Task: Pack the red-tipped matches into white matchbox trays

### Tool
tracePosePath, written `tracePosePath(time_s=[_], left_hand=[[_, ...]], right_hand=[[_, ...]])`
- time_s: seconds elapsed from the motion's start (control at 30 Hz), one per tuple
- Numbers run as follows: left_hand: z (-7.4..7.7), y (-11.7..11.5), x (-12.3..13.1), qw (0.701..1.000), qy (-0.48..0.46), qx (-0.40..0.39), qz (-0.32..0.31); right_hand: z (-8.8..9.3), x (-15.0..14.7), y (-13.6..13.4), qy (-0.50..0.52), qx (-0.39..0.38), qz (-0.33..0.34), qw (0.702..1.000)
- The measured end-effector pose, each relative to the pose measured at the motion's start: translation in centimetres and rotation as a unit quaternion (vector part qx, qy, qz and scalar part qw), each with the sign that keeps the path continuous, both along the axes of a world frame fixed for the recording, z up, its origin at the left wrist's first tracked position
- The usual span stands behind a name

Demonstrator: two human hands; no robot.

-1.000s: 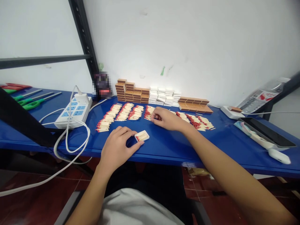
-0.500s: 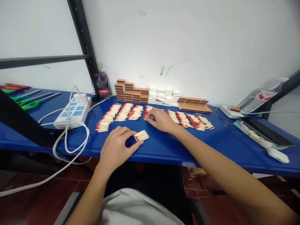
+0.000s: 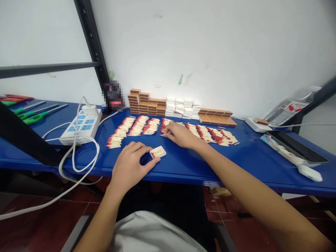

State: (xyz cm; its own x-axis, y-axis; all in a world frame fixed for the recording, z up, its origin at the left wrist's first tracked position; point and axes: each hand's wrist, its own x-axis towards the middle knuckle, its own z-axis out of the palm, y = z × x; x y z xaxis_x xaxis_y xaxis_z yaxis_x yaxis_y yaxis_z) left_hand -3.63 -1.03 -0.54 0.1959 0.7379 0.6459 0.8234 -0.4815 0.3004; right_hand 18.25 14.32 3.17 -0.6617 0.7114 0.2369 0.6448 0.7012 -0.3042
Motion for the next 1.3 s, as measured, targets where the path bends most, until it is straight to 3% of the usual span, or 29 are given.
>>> tracePosePath(time_s=[0.13, 0.27, 0.5, 0.7, 1.03, 1.17, 1.3], left_hand=[[0.1, 0.0, 0.1, 1.000, -0.001, -0.006, 0.005], [0.2, -0.1, 0.1, 1.000, 0.002, -0.013, 0.005], [0.3, 0.0, 0.1, 1.000, 0.007, -0.011, 0.002], [0.2, 0.0, 0.1, 1.000, 0.004, -0.011, 0.003], [0.2, -0.1, 0.1, 1.000, 0.005, -0.012, 0.001], [0.1, -0.1, 0.1, 1.000, 0.005, -0.003, 0.006], [0.2, -0.1, 0.1, 1.000, 0.002, -0.004, 0.005]], right_hand=[[1.2, 0.9, -1.3, 0.027, -0.006, 0.045, 0.999], [2.1, 0.9, -3.5, 0.020, -0.045, 0.136, 0.989], [1.8, -0.5, -4.9, 0.049, -0.076, 0.180, 0.980], [2.1, 0.9, -3.3, 0.039, -0.086, 0.164, 0.982], [1.7, 0.1, -3.5, 0.050, -0.106, 0.156, 0.981], [1.5, 1.0, -1.8, 0.091, -0.010, 0.053, 0.994], [0.7, 1.9, 0.2, 0.031, 0.051, -0.033, 0.998]])
